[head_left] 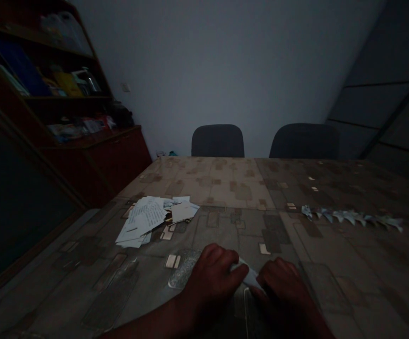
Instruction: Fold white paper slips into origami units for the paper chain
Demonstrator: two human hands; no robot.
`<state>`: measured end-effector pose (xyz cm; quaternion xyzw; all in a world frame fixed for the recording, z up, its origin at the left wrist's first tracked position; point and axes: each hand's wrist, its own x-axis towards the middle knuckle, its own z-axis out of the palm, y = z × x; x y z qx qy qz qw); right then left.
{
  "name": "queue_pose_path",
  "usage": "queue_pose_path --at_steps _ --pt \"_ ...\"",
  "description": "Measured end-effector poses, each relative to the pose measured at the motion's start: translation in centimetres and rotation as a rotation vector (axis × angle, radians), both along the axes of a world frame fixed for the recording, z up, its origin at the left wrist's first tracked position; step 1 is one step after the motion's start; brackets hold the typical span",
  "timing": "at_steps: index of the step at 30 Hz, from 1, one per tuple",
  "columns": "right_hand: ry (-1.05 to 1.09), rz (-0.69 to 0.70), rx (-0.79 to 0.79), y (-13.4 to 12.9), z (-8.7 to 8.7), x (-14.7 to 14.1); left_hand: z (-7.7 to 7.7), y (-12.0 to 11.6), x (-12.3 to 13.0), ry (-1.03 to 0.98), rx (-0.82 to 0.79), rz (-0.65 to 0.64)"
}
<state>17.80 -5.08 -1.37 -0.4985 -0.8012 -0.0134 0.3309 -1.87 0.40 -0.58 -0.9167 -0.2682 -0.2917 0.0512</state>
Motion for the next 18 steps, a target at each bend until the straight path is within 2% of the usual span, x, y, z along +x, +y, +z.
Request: queue_pose_path --at_steps 4,7,9,14,16,18 --pt "-0.02 -0.001 -0.007 0.0 0.0 0.0 0.6 0.1 -0.2 -0.062 -0.028 -0.008" --pt "-0.016 0.018 -0.039 0.1 0.3 0.4 1.3 0.2 -0.6 -0.158 -0.189 0.005" --pt "-0.01 0.016 -0.041 0.2 0.5 0.8 1.5 0.2 -0.9 -0.206 -0.231 0.014" --pt "-0.074 0.026 0.038 0.2 0.5 1.0 1.3 0.0 -0.9 -0.235 0.017 -0.029" --pt "-0.08 0.019 0.053 0.3 0.4 0.8 1.3 0.1 -0.8 -0.246 -0.082 -0.054" --pt "-0.048 0.02 0.048 0.3 0.4 0.6 1.5 0.3 -0.6 -0.307 -0.35 -0.045"
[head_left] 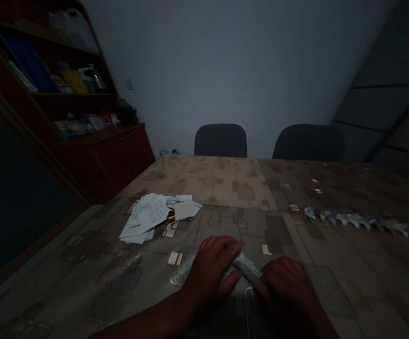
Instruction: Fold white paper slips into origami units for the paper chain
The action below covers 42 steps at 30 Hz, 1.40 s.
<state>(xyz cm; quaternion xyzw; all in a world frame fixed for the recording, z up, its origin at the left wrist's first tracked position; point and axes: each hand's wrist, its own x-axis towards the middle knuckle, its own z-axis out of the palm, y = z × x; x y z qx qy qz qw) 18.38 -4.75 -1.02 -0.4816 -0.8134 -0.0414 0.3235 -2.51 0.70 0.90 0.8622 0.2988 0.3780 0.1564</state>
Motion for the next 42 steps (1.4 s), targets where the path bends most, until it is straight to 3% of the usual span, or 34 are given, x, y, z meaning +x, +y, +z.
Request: queue_pose_path --at_steps 3,5,8,12,15,23,31,38,42 --pt "0.073 0.025 -0.028 0.1 0.3 -0.2 0.2 0.3 0.2 -0.099 -0.457 0.01" --pt "0.096 0.047 -0.054 0.0 0.6 -0.1 0.2 0.3 0.3 -0.114 -0.636 0.0" --pt "0.156 0.044 -0.108 -0.1 0.7 -0.1 0.2 0.1 0.7 -0.158 -0.743 -0.002" --pt "0.44 -0.084 -0.264 0.0 0.3 -0.3 -0.1 -0.6 1.1 -0.317 -0.848 0.061" --pt "0.545 -0.095 -0.333 0.1 0.2 -0.8 -0.4 -1.0 1.5 -0.383 -0.83 0.059" --pt "0.374 -0.04 -0.223 0.2 1.2 -1.6 -0.9 -1.4 2.0 -0.311 -0.697 0.037" --pt "0.315 -0.087 -0.25 0.3 0.0 -1.2 -0.8 -1.6 1.8 -0.272 -0.663 0.053" --pt "0.487 -0.211 -0.352 0.7 0.9 0.4 -0.3 -1.0 0.7 -0.348 -0.786 0.107" --pt "0.614 -0.103 -0.478 0.4 1.5 0.8 0.2 -0.8 0.5 -0.303 -0.781 0.086"
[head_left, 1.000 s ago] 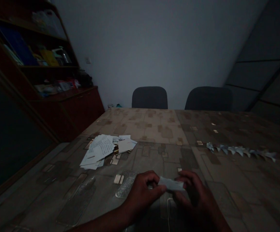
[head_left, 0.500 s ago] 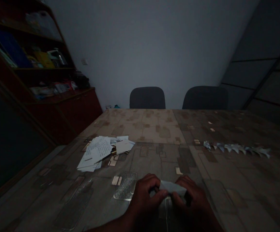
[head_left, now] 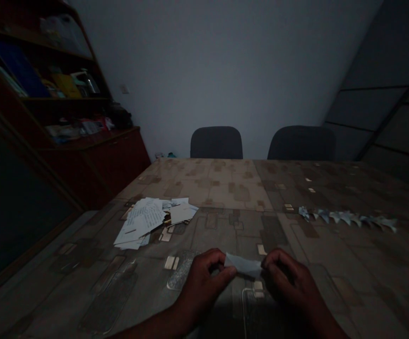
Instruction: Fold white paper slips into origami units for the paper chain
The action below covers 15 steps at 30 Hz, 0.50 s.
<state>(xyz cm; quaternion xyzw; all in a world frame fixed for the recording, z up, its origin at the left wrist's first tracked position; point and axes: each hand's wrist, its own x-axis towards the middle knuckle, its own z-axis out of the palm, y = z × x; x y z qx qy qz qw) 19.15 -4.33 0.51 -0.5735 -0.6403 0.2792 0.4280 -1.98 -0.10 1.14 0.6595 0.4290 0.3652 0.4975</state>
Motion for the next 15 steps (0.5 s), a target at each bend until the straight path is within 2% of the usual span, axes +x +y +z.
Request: queue_pose_path --at_steps 5,15 --pt "0.096 -0.004 -0.08 -0.2 -0.1 -0.7 -0.3 0.2 0.1 0.055 0.076 -0.04" --pt "0.142 -0.066 -0.086 -0.6 0.5 -1.3 -0.3 0.1 0.0 0.067 0.016 -0.045"
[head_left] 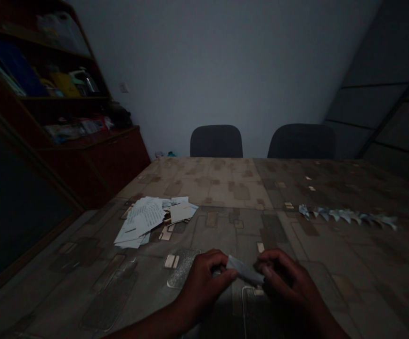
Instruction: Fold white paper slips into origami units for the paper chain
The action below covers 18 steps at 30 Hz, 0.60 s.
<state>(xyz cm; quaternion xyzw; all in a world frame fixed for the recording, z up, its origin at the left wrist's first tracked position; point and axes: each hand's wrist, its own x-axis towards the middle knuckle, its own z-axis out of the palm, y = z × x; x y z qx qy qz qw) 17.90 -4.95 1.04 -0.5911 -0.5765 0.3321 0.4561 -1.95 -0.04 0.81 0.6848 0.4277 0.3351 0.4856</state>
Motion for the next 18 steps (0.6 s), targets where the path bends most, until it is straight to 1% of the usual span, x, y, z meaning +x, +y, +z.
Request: queue_pose_path --at_steps 5,12,16,18 --pt "0.015 -0.051 -0.004 -0.16 0.04 -0.05 -0.4 0.13 -0.09 -0.01 -0.046 0.008" --pt "0.004 0.03 -0.041 0.06 -0.36 0.5 -0.2 0.18 -0.19 -0.001 -0.042 -0.008" --pt "0.051 0.035 -0.056 0.03 -0.29 0.41 -0.18 0.22 -0.25 -0.011 -0.042 -0.016" --pt "0.058 0.009 -0.067 -0.02 -0.19 0.33 -0.17 0.25 -0.23 0.001 -0.038 -0.012"
